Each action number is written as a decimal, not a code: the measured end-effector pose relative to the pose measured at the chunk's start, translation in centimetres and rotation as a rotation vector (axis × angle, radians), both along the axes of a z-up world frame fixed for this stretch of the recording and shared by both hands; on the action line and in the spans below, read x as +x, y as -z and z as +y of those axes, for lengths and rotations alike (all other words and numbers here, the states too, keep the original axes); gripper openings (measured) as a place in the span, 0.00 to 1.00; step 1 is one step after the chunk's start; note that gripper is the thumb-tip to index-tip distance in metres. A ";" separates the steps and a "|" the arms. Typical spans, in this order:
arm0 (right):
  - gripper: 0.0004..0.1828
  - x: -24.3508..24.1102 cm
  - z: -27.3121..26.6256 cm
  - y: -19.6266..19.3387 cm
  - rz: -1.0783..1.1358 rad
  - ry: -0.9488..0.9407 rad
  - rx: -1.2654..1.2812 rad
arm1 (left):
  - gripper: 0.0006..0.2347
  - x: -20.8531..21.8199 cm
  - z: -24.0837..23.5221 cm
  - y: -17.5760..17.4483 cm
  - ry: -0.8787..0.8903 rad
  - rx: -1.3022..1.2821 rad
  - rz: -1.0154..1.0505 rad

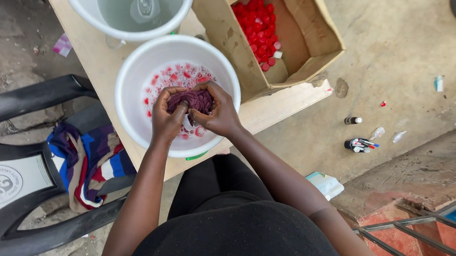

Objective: The person is cleaning red bottle caps by taking them from soapy water, scrubbing them with a cloth, and placing them into a cardboard box.

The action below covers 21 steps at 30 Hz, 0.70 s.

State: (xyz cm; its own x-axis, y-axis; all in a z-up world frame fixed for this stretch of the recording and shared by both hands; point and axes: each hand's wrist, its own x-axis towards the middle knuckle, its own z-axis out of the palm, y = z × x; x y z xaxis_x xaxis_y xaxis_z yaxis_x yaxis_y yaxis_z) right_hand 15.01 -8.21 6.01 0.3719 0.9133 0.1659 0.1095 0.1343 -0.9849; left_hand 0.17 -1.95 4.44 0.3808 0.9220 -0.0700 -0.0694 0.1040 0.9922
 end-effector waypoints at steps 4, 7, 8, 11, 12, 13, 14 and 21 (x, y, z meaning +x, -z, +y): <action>0.20 0.0 0.1 1.3 0.030 0.034 0.020 | 0.13 -0.1 0.3 1.0 -0.018 -0.070 -0.029; 0.21 0.3 0.3 1.8 0.046 0.085 0.027 | 0.18 -0.1 0.8 2.1 0.055 -0.215 0.030; 0.22 0.5 0.4 2.3 0.037 0.107 0.024 | 0.23 -0.4 0.9 3.1 0.105 -0.267 0.065; 0.23 0.7 0.5 2.2 0.050 0.157 0.002 | 0.27 -0.5 0.4 1.7 0.188 -0.321 0.126; 0.23 0.8 0.5 1.9 0.070 0.184 -0.013 | 0.27 -0.3 0.2 0.4 0.219 -0.320 0.147; 0.23 0.4 0.3 2.2 0.071 0.192 -0.012 | 0.27 -0.7 0.1 0.8 0.227 -0.319 0.150; 0.24 0.5 0.4 2.4 0.097 0.207 -0.013 | 0.25 -0.6 0.3 1.2 0.223 -0.307 0.120; 0.23 0.8 0.5 2.9 0.230 0.317 0.049 | 0.14 -0.2 0.3 1.6 0.312 -0.289 0.033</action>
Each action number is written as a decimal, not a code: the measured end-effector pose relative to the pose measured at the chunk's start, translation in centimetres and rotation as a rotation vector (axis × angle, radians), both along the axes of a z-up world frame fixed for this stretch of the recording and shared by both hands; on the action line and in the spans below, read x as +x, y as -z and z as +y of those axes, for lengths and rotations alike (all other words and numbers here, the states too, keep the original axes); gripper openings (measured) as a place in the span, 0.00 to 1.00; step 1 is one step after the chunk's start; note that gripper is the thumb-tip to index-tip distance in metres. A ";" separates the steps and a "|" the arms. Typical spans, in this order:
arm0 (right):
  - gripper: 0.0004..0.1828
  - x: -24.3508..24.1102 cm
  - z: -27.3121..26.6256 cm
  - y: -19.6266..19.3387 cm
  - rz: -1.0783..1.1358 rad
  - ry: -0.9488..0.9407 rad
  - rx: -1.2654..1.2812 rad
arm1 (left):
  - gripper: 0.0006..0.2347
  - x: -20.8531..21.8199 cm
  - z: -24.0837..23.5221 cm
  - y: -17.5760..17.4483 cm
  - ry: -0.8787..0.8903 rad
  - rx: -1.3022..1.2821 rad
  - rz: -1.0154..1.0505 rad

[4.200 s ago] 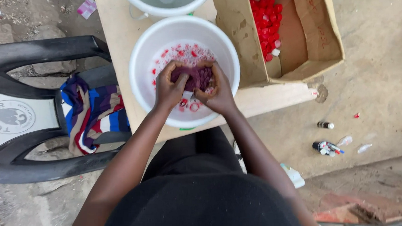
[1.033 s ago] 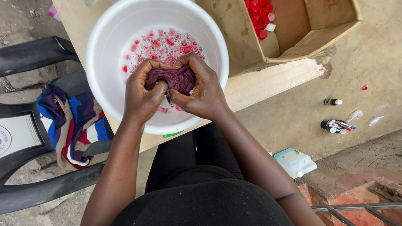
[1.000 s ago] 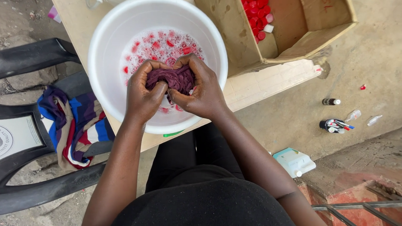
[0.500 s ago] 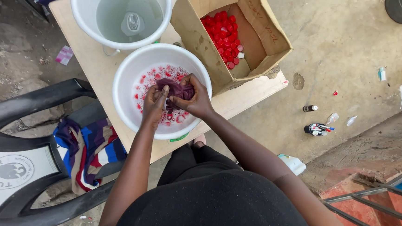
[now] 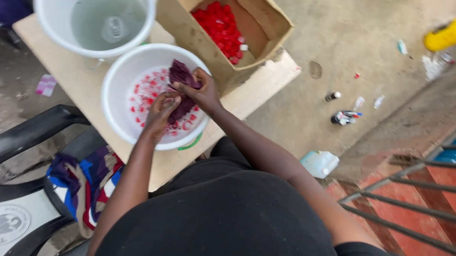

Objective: The person is cleaning red bottle caps by taking them from soapy water, scrubbing them with a cloth, and placing them into a cardboard box.

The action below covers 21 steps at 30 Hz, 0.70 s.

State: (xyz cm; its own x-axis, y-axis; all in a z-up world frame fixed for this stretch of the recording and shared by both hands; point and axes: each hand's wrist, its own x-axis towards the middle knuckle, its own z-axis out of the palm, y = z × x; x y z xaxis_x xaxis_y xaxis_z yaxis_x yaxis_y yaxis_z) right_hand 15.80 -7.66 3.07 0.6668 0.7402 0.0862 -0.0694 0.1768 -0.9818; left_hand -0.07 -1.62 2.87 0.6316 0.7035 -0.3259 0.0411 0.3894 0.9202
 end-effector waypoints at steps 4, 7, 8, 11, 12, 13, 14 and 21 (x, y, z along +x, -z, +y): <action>0.20 0.6 -0.2 0.1 0.249 -0.065 0.064 | 0.19 -0.1 -0.1 2.3 0.088 0.008 0.059; 0.20 0.6 -0.1 -1.5 0.413 -0.104 0.108 | 0.11 -0.3 0.7 4.6 0.063 0.082 0.205; 0.25 0.9 0.1 -0.5 0.465 -0.156 0.114 | 0.09 -0.2 0.7 4.6 -0.044 0.118 0.193; 0.32 1.0 0.5 0.4 0.593 -0.212 0.035 | 0.05 -1.0 1.6 4.6 -0.242 0.146 0.116; 0.32 1.3 0.6 0.2 0.662 -0.209 -0.055 | 0.04 -1.0 2.0 4.6 -0.326 0.131 0.045; 0.32 1.5 0.6 0.1 0.663 -0.217 -0.065 | 0.04 -0.4 1.8 4.0 -0.337 0.124 0.046; 0.31 1.6 0.7 0.0 0.661 -0.215 -0.117 | 0.05 0.1 1.6 3.3 -0.307 0.183 -0.005; 0.29 1.4 0.3 -5.4 0.487 -0.534 -0.454 | 0.13 1.3 4.3 4.2 -0.272 0.234 -0.165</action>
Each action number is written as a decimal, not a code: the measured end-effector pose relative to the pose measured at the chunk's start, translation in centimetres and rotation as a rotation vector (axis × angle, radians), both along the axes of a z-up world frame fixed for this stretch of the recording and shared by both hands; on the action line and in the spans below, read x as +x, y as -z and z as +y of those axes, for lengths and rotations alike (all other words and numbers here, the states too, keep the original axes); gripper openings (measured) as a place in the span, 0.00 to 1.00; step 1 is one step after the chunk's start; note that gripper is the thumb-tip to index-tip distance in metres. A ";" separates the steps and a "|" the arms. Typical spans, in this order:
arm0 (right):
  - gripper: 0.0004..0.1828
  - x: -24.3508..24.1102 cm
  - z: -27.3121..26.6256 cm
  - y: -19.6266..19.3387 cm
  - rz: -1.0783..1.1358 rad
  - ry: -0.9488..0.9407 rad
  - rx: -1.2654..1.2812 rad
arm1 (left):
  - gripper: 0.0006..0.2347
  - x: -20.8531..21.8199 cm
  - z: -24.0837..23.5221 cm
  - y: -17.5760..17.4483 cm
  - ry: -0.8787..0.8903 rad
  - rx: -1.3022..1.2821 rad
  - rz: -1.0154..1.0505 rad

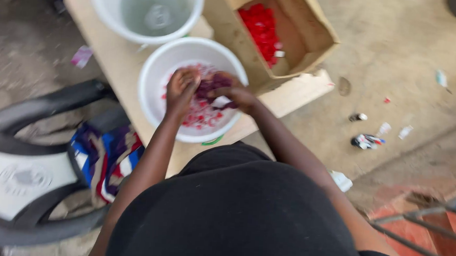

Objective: The person is cleaning red bottle caps by taking them from soapy water, scrubbing them with a cloth, and placing them into a cardboard box.

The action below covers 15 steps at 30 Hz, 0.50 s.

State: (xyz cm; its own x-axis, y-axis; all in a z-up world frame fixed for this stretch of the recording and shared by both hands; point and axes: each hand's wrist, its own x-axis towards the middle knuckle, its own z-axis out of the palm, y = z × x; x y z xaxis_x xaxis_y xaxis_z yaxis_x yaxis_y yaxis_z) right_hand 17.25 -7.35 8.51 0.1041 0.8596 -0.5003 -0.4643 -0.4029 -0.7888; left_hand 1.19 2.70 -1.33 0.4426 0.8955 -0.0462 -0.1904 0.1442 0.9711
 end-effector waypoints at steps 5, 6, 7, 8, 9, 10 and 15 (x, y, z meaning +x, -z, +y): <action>0.20 3.9 0.2 2.0 0.311 0.343 -0.043 | 0.17 -2.0 2.5 -0.7 0.061 0.172 0.719; 0.20 5.2 0.0 2.0 0.371 0.447 -0.071 | 0.23 -1.8 3.1 1.0 0.223 0.255 1.013; 0.20 5.1 0.0 0.6 0.369 0.431 -0.071 | 0.23 -1.2 3.1 1.7 0.208 0.249 1.014; 0.19 4.8 -0.2 -0.7 0.377 0.459 -0.061 | 0.26 -0.8 3.1 2.3 0.306 0.298 1.100; 0.17 4.6 -0.4 -2.1 0.385 0.488 -0.051 | 0.29 -0.4 3.1 3.0 0.406 0.345 1.184; 0.17 4.4 -0.4 -2.1 0.386 0.481 -0.054 | 0.29 -0.2 3.4 5.1 0.401 0.340 1.187; 0.14 3.1 -0.5 -3.5 0.343 0.480 -0.065 | 0.28 -0.2 4.5 8.1 0.444 0.190 1.197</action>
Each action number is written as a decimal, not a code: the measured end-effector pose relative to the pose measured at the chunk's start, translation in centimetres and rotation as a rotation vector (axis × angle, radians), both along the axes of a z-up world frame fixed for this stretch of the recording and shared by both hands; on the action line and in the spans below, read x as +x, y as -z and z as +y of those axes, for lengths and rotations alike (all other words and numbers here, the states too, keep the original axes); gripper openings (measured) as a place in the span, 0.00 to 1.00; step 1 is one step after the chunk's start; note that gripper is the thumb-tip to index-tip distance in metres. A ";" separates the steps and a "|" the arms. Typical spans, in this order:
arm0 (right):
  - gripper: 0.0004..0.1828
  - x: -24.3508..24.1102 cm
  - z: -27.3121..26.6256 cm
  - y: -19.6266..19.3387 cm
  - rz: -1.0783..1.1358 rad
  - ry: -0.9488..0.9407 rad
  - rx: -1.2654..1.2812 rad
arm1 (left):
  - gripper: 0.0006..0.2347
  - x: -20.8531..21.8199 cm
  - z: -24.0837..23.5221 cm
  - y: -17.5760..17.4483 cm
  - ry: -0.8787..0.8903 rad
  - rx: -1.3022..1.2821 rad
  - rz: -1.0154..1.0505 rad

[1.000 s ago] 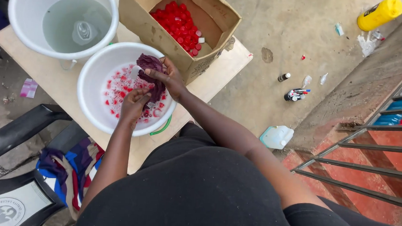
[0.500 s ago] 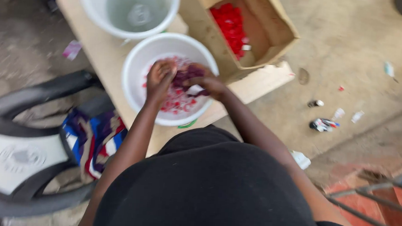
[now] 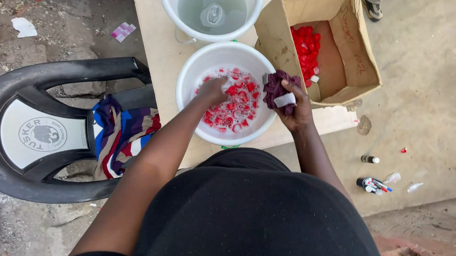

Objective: The person is cleaning red bottle caps by taking them from soapy water, scrubbing them with a cloth, and placing them into a cardboard box.

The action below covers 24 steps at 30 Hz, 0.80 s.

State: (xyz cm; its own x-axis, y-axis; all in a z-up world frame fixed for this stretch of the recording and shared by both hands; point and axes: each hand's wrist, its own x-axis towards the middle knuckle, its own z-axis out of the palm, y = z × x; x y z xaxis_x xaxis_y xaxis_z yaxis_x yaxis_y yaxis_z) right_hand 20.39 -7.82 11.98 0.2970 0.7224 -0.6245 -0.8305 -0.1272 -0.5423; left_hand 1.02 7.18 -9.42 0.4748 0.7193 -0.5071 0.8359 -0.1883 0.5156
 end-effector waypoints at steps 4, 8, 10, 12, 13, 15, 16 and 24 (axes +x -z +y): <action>0.09 -1.3 -0.4 -2.4 0.002 0.034 -0.023 | 0.20 -1.7 -3.1 -13.6 -0.080 0.106 -0.342; 0.07 -1.5 -0.1 0.3 -0.093 -0.019 -0.010 | 0.20 -2.7 -4.4 -14.8 -0.080 0.157 -0.675; 0.06 -1.8 0.3 -0.2 -0.145 -0.018 0.005 | 0.20 -2.3 -4.2 -14.8 -0.070 0.198 -0.709; 0.10 -3.4 0.6 -2.6 -0.245 -0.012 0.041 | 0.15 -2.3 -4.3 -13.2 -0.317 0.058 -0.933; 0.10 -3.7 0.6 -3.0 -0.246 -0.017 0.047 | 0.15 -2.1 -4.2 -12.5 -0.319 0.065 -0.935; 0.15 -4.3 0.5 -3.8 -0.453 -0.057 0.062 | 0.15 -1.7 -4.0 -11.3 -0.733 -0.605 -1.197; 0.15 -3.9 0.6 -2.2 -0.453 -0.063 0.070 | 0.15 -1.6 -4.0 -11.6 -0.736 -0.596 -1.201; 0.18 -4.4 0.3 1.8 -1.379 -0.332 0.422 | 0.16 0.8 -6.7 -14.0 -0.772 -0.608 -1.264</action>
State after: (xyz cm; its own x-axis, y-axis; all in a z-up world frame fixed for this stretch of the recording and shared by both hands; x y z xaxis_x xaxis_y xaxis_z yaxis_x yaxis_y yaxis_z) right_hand 16.00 -7.50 10.16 0.2558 0.9266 0.2758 0.3941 0.1605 -0.9049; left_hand 1.83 0.49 4.54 0.4277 0.8217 -0.3767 -0.3723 0.5398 0.7550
